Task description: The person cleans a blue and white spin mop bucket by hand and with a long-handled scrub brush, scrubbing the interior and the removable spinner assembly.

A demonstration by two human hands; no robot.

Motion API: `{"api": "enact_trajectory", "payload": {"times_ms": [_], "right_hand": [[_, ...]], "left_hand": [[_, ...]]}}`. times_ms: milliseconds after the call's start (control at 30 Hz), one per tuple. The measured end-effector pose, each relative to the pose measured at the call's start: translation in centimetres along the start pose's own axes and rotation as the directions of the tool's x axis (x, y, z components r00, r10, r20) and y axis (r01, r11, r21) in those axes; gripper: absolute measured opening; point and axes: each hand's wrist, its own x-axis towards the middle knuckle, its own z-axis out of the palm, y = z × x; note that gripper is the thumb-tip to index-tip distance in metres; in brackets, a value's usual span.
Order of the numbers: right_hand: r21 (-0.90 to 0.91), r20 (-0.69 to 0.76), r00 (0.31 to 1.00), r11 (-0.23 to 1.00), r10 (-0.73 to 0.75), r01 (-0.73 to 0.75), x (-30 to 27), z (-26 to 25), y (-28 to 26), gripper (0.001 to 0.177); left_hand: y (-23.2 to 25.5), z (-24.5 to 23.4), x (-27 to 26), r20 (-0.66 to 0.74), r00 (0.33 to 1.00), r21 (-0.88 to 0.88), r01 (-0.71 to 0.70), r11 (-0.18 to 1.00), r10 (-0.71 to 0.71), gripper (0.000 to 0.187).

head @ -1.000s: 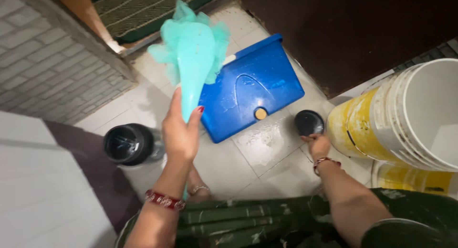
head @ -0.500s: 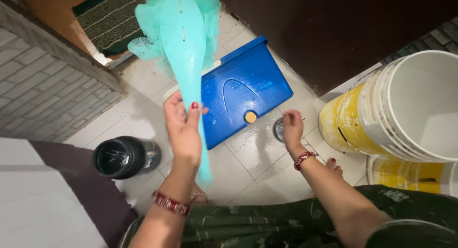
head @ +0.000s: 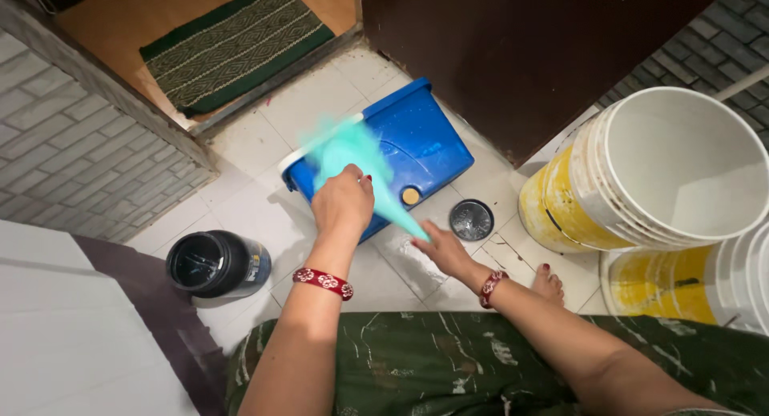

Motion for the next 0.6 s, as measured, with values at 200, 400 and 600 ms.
{"api": "enact_trajectory", "payload": {"times_ms": [200, 400, 600], "right_hand": [[0.128, -0.377, 0.882, 0.959, 0.282, -0.252, 0.9, -1.3, 10.6, 0.033], [0.185, -0.348, 0.937, 0.977, -0.038, 0.108, 2.6, 1.1, 7.3, 0.040], [-0.191, 0.110, 0.992, 0.979, -0.057, 0.077, 0.1, 6.7, 5.8, 0.049]], "left_hand": [[0.9, -1.0, -1.1, -0.016, 0.999, 0.041, -0.038, 0.998, 0.039, 0.028], [0.1, -1.6, -0.6, -0.035, 0.999, 0.015, 0.017, 1.000, -0.016, 0.026], [-0.7, -1.3, 0.2, -0.071, 0.997, 0.017, 0.018, 1.000, -0.016, 0.026]]}}
